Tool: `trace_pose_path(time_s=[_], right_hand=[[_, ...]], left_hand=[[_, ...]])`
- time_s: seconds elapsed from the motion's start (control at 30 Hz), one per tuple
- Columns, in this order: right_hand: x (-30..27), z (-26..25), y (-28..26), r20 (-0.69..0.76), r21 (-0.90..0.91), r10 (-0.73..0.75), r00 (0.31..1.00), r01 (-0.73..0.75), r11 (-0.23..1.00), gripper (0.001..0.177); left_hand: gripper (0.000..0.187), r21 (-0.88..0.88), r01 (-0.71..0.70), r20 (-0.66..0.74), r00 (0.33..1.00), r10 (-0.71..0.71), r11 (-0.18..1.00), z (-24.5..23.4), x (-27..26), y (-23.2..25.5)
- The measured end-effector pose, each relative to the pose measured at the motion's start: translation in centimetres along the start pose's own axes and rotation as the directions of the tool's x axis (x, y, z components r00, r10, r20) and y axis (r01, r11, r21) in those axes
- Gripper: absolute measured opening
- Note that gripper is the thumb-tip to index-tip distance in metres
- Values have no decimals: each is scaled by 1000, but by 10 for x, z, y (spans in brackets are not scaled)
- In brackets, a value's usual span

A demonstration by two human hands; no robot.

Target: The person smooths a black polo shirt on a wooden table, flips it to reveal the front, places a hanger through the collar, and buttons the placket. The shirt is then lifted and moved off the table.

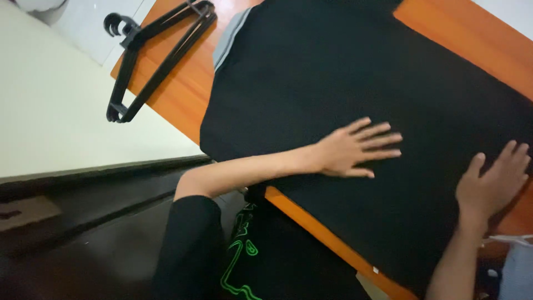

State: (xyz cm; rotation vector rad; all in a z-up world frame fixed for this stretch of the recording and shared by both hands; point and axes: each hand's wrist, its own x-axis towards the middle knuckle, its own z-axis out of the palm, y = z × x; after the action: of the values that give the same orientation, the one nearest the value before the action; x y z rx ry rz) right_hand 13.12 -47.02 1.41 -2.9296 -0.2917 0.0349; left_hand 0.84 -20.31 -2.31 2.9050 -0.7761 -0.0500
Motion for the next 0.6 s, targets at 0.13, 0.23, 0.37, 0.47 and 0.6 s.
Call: trace_pose_path(time_s=[0.13, 0.23, 0.37, 0.47, 0.6], right_hand=[[3, 9, 12, -54, -3, -80, 995, 80, 997, 50], [2, 3, 2, -34, -13, -39, 999, 39, 999, 52], [3, 4, -2, -37, -120, -98, 994, 93, 988, 50], [21, 25, -12, -43, -329, -70, 997, 51, 943, 48], [7, -67, -183, 232, 138, -285, 930, 258, 956, 42]], left_hand=[[68, -144, 28, -299, 952, -71, 989, -13, -51, -66], [63, -18, 350, -315, 887, -338, 936, -38, -107, -128], [62, -33, 673, -276, 704, -654, 739, -50, -146, -158], [61, -29, 672, -283, 705, -651, 740, -46, -144, -157], [58, -28, 673, -312, 697, -646, 739, -53, -138, -153]])
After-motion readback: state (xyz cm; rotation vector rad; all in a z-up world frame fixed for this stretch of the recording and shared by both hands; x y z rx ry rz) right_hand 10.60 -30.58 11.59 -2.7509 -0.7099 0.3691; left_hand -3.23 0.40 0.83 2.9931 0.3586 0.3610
